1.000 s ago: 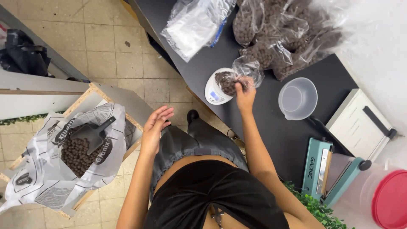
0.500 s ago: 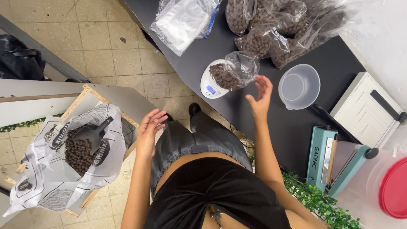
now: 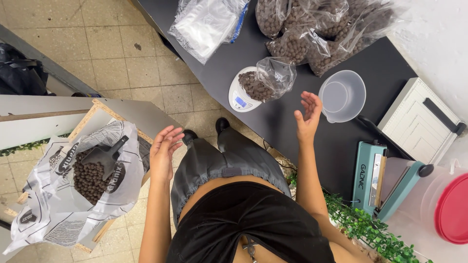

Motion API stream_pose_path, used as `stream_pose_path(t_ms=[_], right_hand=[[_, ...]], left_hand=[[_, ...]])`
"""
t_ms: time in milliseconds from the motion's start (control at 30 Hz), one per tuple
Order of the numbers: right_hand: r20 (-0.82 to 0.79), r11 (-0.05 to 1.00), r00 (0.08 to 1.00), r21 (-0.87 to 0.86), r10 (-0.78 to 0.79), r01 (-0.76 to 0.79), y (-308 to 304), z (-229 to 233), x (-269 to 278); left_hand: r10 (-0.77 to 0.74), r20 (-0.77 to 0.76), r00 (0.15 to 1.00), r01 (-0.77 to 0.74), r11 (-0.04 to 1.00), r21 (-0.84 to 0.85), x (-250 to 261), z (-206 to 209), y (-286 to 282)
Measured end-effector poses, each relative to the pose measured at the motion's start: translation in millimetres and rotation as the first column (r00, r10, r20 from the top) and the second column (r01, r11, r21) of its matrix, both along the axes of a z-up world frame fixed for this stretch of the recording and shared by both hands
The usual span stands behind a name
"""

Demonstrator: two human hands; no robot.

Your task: Bagging and weighing small snack items from a bulk container into individual plastic bags using a scoop and a digital scale.

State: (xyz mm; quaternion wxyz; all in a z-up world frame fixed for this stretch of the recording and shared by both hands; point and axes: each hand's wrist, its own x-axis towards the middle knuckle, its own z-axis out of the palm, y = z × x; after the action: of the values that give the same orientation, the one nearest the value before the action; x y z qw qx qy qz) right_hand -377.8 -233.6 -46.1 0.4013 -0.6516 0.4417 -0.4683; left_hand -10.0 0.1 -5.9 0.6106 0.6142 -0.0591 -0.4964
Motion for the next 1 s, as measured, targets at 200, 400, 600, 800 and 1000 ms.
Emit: stream_pose_path(t_ms=[200, 400, 600, 800, 1000], right_hand=[[-0.009, 0.998, 1.000, -0.057, 0.019, -0.019, 0, 8, 12], [-0.080, 0.961, 0.996, -0.276, -0.035, 0.012, -4, 27, 20], [-0.125, 0.831, 0.988, -0.539, 0.087, -0.141, -3, 52, 65], [-0.272, 0.733, 0.870, -0.468, 0.411, -0.493, 20, 38, 180], [-0.250, 0.318, 0.347, -0.150, 0.904, -0.936, 103, 57, 337]], left_hand=[[0.012, 0.011, 1.000, -0.012, 1.000, 0.021, -2, 1, 3], [-0.012, 0.147, 0.989, 0.001, 0.998, 0.070, 2, 2, 14], [-0.518, 0.705, 0.485, -0.008, 0.803, 0.596, 19, 72, 44], [-0.645, 0.502, 0.576, -0.226, 0.465, 0.856, 17, 76, 107], [-0.657, 0.514, 0.552, -0.179, 0.509, 0.842, -1, 48, 149]])
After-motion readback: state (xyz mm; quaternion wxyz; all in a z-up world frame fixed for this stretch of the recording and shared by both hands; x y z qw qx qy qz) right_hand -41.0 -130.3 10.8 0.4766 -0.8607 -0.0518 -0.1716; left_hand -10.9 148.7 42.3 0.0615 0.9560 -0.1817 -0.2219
